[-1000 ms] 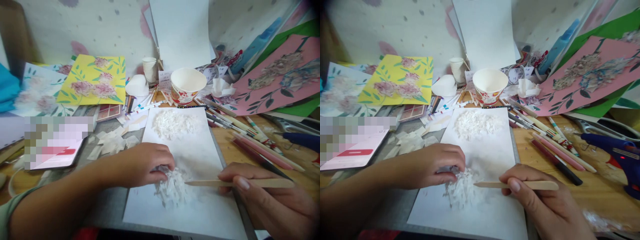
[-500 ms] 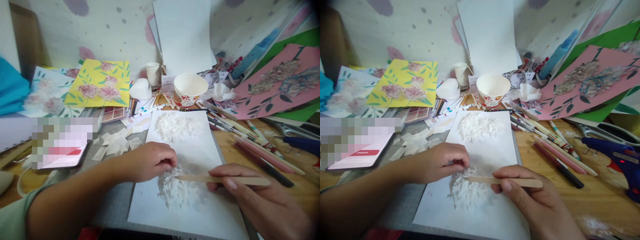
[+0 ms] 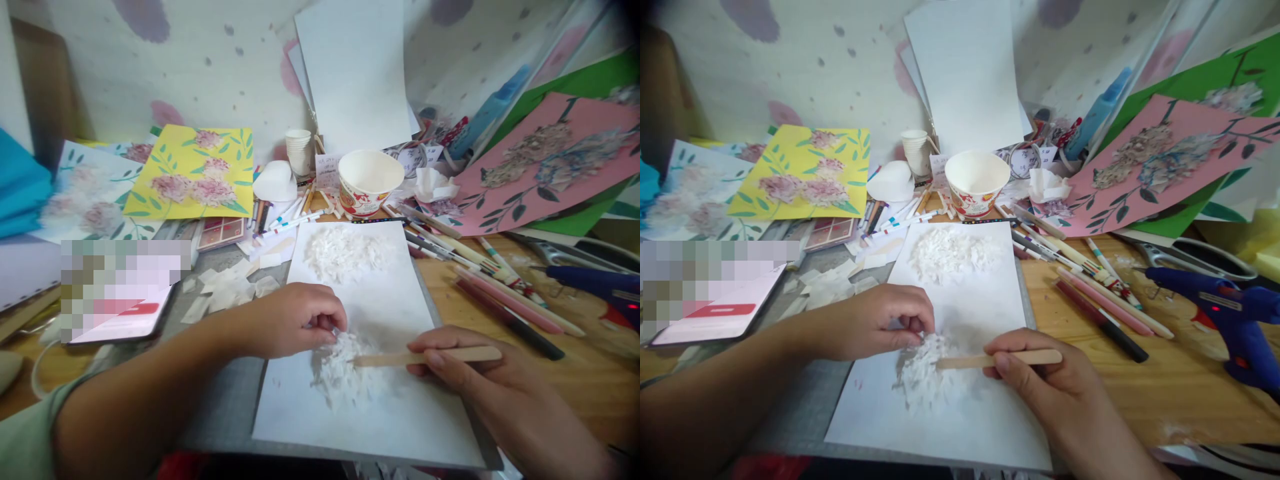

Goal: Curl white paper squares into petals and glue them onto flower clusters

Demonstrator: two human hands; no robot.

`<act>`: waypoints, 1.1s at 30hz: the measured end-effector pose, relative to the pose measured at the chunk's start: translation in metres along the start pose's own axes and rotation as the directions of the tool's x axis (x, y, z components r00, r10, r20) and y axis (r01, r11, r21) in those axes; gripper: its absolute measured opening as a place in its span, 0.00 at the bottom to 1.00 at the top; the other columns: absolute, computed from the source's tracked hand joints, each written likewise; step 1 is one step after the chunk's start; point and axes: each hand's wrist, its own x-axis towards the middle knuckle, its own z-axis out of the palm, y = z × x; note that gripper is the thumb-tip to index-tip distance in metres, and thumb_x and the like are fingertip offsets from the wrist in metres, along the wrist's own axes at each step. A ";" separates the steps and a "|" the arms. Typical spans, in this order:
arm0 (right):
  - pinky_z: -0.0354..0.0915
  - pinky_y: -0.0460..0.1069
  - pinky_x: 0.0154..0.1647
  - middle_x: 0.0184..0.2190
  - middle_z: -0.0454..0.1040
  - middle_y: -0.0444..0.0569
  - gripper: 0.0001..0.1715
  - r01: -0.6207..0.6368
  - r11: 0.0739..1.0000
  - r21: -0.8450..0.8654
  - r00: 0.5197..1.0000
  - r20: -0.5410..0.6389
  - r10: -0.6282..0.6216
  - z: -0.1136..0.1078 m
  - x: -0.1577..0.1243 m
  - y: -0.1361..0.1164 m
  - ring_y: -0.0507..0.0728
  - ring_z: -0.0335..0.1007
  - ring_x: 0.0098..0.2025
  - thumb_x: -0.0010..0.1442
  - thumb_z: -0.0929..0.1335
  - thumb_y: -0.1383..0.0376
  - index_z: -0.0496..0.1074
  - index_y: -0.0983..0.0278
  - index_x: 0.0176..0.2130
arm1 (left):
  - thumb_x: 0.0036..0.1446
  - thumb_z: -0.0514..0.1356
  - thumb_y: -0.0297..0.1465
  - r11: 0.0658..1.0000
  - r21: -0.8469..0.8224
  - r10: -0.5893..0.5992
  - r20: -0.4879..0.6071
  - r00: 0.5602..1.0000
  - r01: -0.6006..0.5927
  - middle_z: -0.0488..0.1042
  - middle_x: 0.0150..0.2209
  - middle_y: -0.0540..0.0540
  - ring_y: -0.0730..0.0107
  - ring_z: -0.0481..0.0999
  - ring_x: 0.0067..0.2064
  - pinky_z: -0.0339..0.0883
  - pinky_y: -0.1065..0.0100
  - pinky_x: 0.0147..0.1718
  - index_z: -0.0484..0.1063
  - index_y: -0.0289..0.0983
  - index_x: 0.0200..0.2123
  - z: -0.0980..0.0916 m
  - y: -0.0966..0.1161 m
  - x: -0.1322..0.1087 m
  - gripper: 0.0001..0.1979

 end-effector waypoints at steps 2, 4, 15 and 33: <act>0.72 0.45 0.28 0.28 0.79 0.49 0.14 0.010 0.999 0.036 0.998 -0.061 -0.008 0.000 -0.002 -0.001 0.57 0.77 0.30 0.54 0.71 0.53 0.79 0.61 0.33 | 0.53 0.61 0.26 1.000 0.002 0.018 0.009 1.000 -0.018 0.73 0.35 0.47 0.72 0.72 0.34 0.65 0.72 0.35 0.73 0.36 0.38 0.000 0.000 0.000 0.07; 0.72 0.44 0.28 0.29 0.79 0.47 0.12 0.037 0.998 0.052 0.997 -0.074 -0.033 0.000 -0.005 -0.002 0.56 0.76 0.30 0.54 0.72 0.54 0.79 0.59 0.33 | 0.52 0.63 0.28 0.999 0.001 0.046 0.022 0.999 -0.046 0.72 0.36 0.47 0.70 0.72 0.35 0.65 0.70 0.37 0.73 0.37 0.39 0.000 0.000 0.000 0.09; 0.72 0.46 0.25 0.31 0.80 0.49 0.11 0.099 0.989 -0.108 0.993 0.081 -0.090 -0.012 -0.006 -0.002 0.58 0.76 0.29 0.55 0.71 0.55 0.80 0.59 0.33 | 0.54 0.63 0.32 0.998 0.049 0.039 0.010 0.999 -0.040 0.71 0.35 0.47 0.71 0.71 0.35 0.64 0.71 0.36 0.73 0.36 0.37 0.005 0.002 0.002 0.08; 0.66 0.45 0.30 0.24 0.76 0.45 0.11 0.013 0.969 0.246 0.997 -0.075 0.005 -0.005 0.003 -0.007 0.54 0.72 0.29 0.55 0.72 0.56 0.77 0.62 0.31 | 0.58 0.57 0.31 0.977 0.196 -0.014 -0.322 0.947 0.081 0.66 0.22 0.53 0.75 0.65 0.24 0.55 0.73 0.24 0.64 0.36 0.25 0.010 0.010 -0.006 0.10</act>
